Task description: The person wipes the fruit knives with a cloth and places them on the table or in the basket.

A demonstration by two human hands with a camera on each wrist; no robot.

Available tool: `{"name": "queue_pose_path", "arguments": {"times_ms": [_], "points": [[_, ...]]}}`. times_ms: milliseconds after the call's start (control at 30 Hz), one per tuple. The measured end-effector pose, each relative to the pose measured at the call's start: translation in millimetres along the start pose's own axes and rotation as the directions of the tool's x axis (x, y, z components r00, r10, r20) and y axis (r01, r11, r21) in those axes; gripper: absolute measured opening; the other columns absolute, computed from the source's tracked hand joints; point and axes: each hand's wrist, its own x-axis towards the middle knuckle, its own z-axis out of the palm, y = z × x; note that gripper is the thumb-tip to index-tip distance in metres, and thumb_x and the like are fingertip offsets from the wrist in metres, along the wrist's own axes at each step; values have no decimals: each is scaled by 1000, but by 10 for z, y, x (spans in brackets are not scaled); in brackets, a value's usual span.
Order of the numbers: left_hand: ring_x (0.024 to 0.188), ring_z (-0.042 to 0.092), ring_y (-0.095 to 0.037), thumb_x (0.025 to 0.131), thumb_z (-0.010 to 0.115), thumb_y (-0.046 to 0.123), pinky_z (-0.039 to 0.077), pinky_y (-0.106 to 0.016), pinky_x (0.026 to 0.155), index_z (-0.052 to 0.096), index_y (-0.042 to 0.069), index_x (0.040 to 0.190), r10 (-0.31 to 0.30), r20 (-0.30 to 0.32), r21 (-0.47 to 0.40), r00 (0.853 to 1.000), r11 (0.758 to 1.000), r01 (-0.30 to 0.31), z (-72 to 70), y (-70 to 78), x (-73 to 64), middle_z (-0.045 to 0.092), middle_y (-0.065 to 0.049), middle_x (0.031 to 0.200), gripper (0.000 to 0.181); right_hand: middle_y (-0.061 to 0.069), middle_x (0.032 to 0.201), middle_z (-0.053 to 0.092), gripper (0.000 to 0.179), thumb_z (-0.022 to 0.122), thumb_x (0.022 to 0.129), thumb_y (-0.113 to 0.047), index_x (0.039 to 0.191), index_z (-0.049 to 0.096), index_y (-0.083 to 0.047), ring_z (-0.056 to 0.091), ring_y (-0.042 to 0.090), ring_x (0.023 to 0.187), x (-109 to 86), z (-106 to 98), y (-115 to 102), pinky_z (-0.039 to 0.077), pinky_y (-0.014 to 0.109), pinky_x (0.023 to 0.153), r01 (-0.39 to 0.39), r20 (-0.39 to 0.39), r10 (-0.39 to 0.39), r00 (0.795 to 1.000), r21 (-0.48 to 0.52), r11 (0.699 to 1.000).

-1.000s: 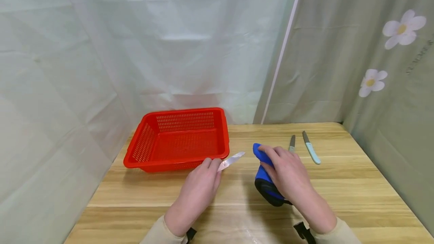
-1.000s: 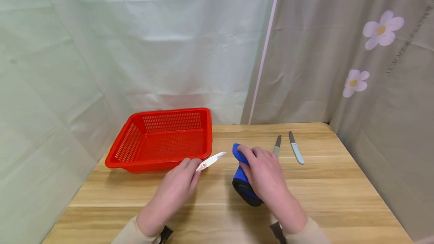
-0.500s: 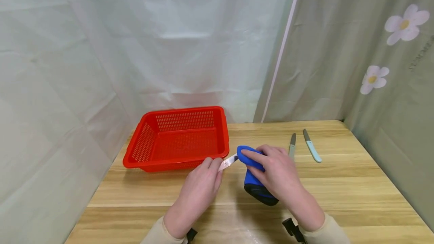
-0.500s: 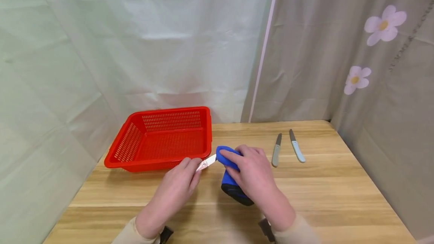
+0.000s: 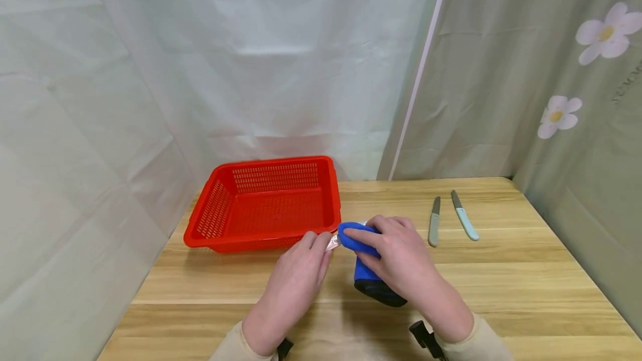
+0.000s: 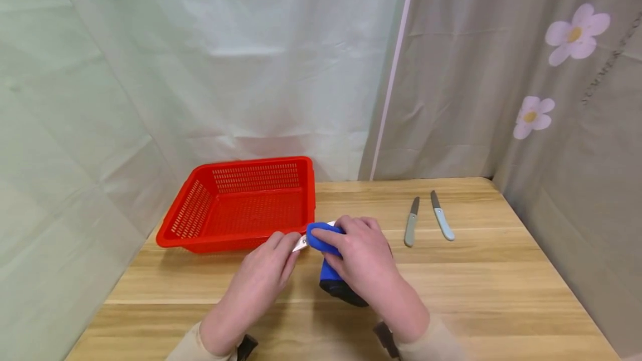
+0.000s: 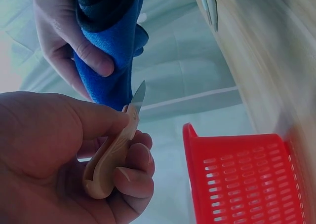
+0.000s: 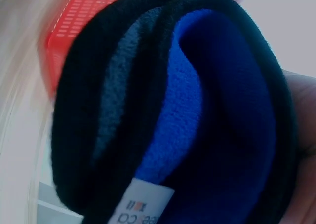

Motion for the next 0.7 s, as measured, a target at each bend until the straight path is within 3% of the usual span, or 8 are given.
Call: {"name": "queue_pose_path", "arguments": {"times_ms": [200,700], "points": [[75,58,-15,103,80,16,57,-28,65,71,8,127,-4,12,-6,1000,1000,4,-31,7,-8,65,-5,99,27,5,107,73,50,100,84,-21,130,83,-28,71,25,96,2,11,-17,53,52,99,15,4,-15,1000,15,1000],[72,50,-14,103,80,14,46,-25,59,69,7,124,9,-13,-23,1000,1000,-9,-69,23,-14,58,-2,92,25,6,106,74,51,100,83,-19,130,83,-25,72,26,95,2,-19,55,54,56,100,-50,-12,50,999,15,999]]}}
